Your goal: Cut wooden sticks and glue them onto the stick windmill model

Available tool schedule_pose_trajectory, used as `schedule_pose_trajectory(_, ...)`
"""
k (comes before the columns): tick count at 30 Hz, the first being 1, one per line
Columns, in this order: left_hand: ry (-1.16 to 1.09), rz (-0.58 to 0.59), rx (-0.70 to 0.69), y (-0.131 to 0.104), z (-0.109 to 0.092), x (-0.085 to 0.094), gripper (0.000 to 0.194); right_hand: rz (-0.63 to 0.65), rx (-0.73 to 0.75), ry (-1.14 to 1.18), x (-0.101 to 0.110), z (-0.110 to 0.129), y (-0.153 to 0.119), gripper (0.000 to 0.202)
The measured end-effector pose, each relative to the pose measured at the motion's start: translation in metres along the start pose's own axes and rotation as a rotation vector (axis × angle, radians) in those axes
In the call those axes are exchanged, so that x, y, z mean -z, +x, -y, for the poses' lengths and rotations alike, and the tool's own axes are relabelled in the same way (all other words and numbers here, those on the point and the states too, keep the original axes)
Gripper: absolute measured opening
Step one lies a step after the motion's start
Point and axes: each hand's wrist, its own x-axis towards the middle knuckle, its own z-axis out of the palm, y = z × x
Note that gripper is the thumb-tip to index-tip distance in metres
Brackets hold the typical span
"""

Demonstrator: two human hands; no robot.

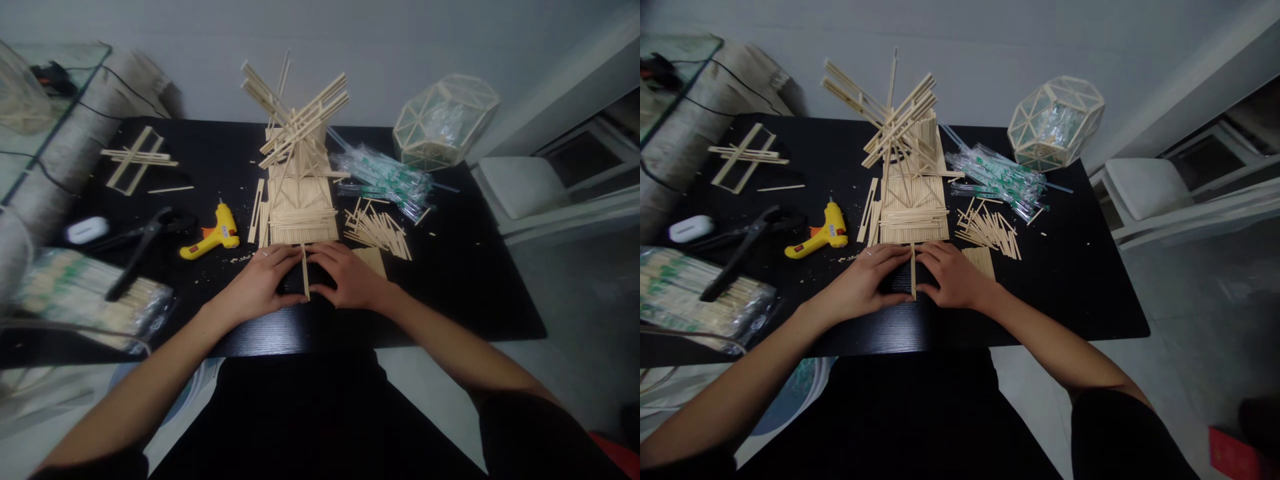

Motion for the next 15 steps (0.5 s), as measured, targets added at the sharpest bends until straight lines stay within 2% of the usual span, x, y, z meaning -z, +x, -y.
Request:
schedule_pose_trajectory(5,0.006,-0.002,0.001,0.0002,-0.0003,0.0001,0.074,-0.037,0.014,-0.006,-0.0005,0.0007,-0.0017,0.046)
schedule_pose_trajectory(15,0.065,-0.003,0.051,-0.0014,-0.0038,0.0004,0.077,-0.021,-0.001,-0.025,-0.0009,-0.0008,-0.0020,0.046)
